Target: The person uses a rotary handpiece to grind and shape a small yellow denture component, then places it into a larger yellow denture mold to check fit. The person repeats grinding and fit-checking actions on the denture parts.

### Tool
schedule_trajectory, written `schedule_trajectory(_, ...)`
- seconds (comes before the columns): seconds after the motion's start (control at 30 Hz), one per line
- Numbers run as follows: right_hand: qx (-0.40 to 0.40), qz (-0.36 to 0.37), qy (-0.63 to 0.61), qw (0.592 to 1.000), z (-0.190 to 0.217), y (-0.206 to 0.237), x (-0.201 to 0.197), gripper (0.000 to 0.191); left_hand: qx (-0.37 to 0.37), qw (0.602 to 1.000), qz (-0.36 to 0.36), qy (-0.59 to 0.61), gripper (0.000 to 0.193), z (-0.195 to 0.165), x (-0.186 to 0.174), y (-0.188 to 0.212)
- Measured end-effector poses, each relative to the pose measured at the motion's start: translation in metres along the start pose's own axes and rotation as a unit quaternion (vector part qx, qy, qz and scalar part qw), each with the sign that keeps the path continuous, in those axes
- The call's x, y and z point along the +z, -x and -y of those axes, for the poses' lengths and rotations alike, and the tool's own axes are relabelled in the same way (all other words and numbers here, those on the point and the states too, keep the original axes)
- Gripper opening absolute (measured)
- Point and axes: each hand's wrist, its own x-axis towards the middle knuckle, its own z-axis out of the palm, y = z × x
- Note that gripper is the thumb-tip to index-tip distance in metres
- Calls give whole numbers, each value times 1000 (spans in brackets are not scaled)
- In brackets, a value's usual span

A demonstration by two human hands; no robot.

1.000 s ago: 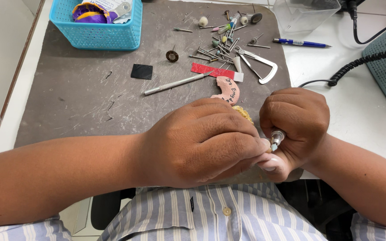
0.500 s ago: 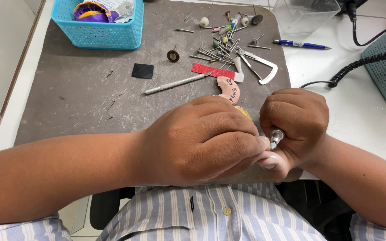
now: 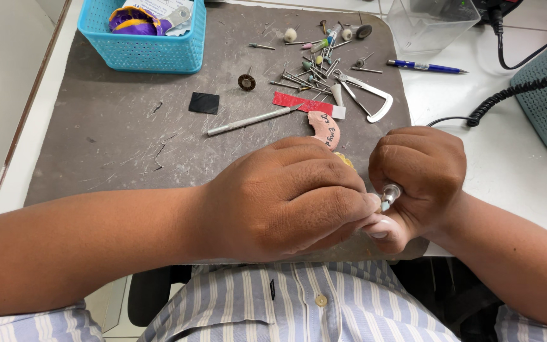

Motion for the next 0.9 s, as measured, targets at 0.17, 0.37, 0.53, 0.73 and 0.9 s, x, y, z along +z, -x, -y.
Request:
schedule_trajectory(0.17,32,-27,-32,999,-4,-1,-5,67,-110,991,-38,60,18,-4,6,2)
schedule_trajectory(0.37,285,7,-92,954,-18,-16,-31,40,-277,933,-64,222,18,-4,12,6)
schedule_trajectory(0.53,404,212,101,884,-36,-31,-41,26,-363,790,-94,485,28,-1,21,13)
schedule_trajectory(0.73,381,344,141,847,-30,-35,-38,36,-425,693,-86,576,28,8,23,16)
schedule_trajectory(0.9,440,390,170,791,-22,-39,-33,34,-422,647,-72,631,26,11,26,18)
